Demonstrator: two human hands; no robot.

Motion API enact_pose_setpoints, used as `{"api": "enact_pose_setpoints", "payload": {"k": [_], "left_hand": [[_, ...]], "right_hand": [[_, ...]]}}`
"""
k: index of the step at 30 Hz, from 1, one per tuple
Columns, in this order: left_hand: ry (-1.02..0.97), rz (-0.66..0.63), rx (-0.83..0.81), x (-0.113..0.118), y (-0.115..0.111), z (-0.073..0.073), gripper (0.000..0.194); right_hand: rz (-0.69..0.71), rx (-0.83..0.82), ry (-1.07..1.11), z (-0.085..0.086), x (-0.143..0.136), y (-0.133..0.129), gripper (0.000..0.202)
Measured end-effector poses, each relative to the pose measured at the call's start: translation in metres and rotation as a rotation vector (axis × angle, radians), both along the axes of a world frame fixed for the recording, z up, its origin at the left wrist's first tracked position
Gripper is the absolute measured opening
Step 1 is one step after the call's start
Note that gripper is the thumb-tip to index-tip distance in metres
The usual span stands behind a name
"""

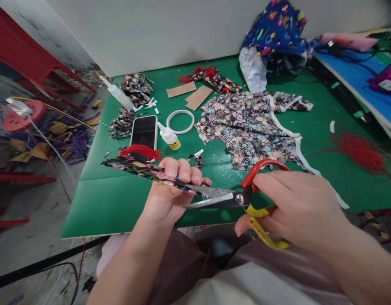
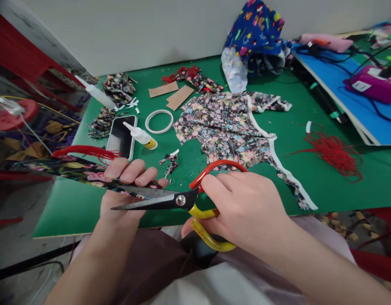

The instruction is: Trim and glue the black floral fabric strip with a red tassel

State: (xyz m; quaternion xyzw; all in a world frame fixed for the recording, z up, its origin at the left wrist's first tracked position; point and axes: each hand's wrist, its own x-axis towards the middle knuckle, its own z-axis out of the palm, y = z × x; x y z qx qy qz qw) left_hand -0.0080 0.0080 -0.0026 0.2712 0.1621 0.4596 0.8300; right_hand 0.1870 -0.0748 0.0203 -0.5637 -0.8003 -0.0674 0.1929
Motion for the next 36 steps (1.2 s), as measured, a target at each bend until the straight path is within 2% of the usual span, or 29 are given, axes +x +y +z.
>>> {"api": "enact_pose_setpoints", "payload": {"k": [9, 16, 31, 36], "left_hand": [[-0.051, -0.023, -0.024, 0.001, -0.0009, 0.0019, 0.018], [-0.06, -0.022, -0.024, 0.0017, -0.0003, 0.0008, 0.017], [-0.066, -0.026, -0.024, 0.0006, 0.0001, 0.0011, 0.017], [-0.07, -0.047, 0.014, -0.0006, -0.0005, -0.0019, 0.018]], "right_hand": [[-0.007, 0.015, 0.024, 0.0019, -0.0041, 0.0014, 0.034], [-0.009, -0.012, 0.053, 0.0018, -0.0047, 0.0007, 0.031], [0.004, -0.032, 0.089, -0.0017, -0.0031, 0.0007, 0.039], [-0.005, -0.104, 0.186, -0.0011, -0.0014, 0.0003, 0.035]]}}
